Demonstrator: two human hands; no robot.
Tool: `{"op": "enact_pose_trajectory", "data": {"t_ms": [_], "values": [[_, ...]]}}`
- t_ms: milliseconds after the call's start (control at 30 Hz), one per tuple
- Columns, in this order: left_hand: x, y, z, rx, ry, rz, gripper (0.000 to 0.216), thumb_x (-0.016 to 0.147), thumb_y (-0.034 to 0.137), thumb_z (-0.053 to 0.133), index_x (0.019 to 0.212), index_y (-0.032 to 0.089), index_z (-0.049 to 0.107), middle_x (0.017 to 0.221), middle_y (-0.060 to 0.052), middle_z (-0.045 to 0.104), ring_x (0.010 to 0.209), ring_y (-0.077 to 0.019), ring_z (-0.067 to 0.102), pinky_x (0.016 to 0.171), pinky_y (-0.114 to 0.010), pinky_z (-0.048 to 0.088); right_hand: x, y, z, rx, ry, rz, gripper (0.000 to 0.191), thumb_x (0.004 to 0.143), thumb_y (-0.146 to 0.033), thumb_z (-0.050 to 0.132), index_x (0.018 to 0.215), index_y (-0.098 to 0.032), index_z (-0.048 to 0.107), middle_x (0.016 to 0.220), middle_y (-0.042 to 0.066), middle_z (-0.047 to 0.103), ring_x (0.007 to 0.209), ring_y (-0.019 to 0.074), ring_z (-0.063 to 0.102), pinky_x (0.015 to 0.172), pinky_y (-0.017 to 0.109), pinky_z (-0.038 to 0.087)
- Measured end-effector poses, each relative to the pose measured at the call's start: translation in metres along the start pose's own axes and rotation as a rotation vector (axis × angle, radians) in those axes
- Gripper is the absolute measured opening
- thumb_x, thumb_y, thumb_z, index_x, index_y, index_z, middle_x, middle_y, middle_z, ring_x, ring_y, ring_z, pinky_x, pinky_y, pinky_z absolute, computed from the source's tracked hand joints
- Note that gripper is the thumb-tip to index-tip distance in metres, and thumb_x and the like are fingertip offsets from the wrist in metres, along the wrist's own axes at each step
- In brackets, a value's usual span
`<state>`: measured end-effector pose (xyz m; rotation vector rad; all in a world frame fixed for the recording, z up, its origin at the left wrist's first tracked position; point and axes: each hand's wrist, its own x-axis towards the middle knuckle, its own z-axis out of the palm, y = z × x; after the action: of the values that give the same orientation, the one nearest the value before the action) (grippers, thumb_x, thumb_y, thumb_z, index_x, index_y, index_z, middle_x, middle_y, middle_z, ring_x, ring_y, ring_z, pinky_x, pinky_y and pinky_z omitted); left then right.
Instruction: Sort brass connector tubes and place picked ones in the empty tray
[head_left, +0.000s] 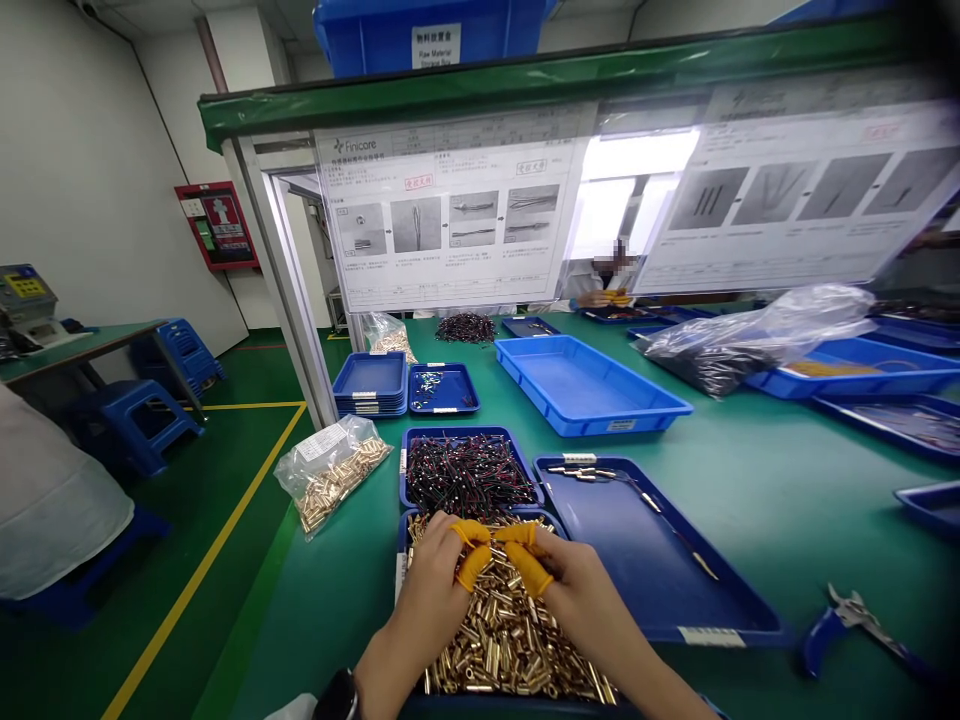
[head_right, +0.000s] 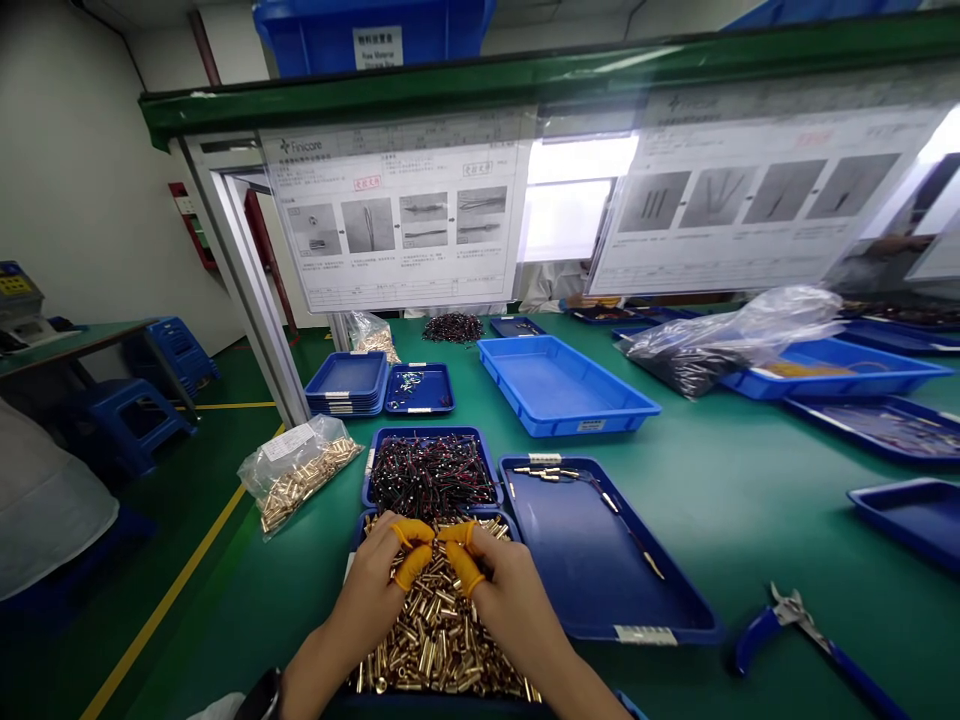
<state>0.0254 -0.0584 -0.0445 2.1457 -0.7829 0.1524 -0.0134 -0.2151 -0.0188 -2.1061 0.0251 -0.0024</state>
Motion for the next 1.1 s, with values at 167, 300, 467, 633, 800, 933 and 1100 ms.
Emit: {"op": "enact_pose_trajectory", "data": {"t_ms": [167,300,467,633,800,933,1100], "values": [[0.0,0.0,0.0,0.0,0.006,0.015,0.014,0.087,0.018,0.041,0.095,0.019,0.053,0.091,-0.004,0.058,0.089,-0.0171,0.052,0.098,-0.048,0.034,0.001,0.0,-0.001,0.009,0.002,-0.019,0.027,0.078,-0.035,0.044,0.067,-0.013,0.054,0.057,0.0,0.049,0.052,0.0027,0.034,0.048,0.014,0.022],[-0.001,-0.001,0.001,0.023,0.018,0.036,0.014,0.087,0.018,0.041,0.093,0.018,0.053,0.09,-0.004,0.057,0.086,-0.0165,0.051,0.095,-0.046,0.037,0.001,0.0,-0.001,-0.035,-0.033,0.002,0.024,0.078,-0.031,0.042,0.063,-0.014,0.05,0.055,-0.001,0.047,0.051,0.0026,0.031,0.049,0.015,0.019],[0.0,-0.002,0.001,0.033,0.044,0.107,0.015,0.087,0.017,0.041,0.088,0.016,0.055,0.087,-0.006,0.057,0.081,-0.0167,0.049,0.077,-0.034,0.043,0.001,0.005,0.002,-0.041,-0.032,-0.035,0.01,0.077,-0.026,0.04,0.074,-0.016,0.04,0.061,-0.002,0.048,0.055,0.0036,0.036,0.051,0.013,0.023],[0.0,-0.001,0.0,-0.026,0.005,0.129,0.014,0.086,0.018,0.044,0.085,0.014,0.057,0.079,-0.005,0.057,0.075,-0.0158,0.047,0.064,-0.027,0.038,0.001,0.007,-0.002,-0.079,-0.068,-0.044,0.005,0.078,-0.017,0.035,0.08,-0.016,0.039,0.059,-0.004,0.046,0.052,0.0033,0.033,0.051,0.014,0.019],[-0.003,-0.001,0.003,-0.004,-0.038,0.186,0.023,0.088,0.02,0.04,0.07,0.013,0.051,0.072,-0.005,0.054,0.071,-0.0145,0.043,0.057,-0.025,0.032,0.001,0.013,0.002,-0.154,-0.147,-0.025,0.005,0.077,-0.014,0.037,0.08,-0.016,0.04,0.066,-0.001,0.052,0.058,0.005,0.036,0.056,0.015,0.019],[-0.003,-0.001,0.005,-0.05,-0.031,0.188,0.024,0.089,0.022,0.039,0.069,0.013,0.05,0.072,-0.006,0.053,0.071,-0.0145,0.044,0.057,-0.024,0.033,0.001,0.011,0.006,-0.13,-0.155,-0.006,0.005,0.08,-0.02,0.036,0.079,-0.016,0.039,0.07,-0.001,0.053,0.062,0.0057,0.039,0.058,0.015,0.02],[-0.001,0.001,0.001,-0.064,0.018,0.032,0.012,0.085,0.022,0.048,0.082,0.015,0.057,0.079,-0.005,0.056,0.078,-0.0165,0.048,0.066,-0.027,0.038,0.001,0.0,-0.006,0.043,-0.149,-0.027,0.019,0.079,-0.034,0.043,0.087,-0.017,0.041,0.071,-0.001,0.051,0.061,0.0041,0.041,0.056,0.014,0.027]]}}
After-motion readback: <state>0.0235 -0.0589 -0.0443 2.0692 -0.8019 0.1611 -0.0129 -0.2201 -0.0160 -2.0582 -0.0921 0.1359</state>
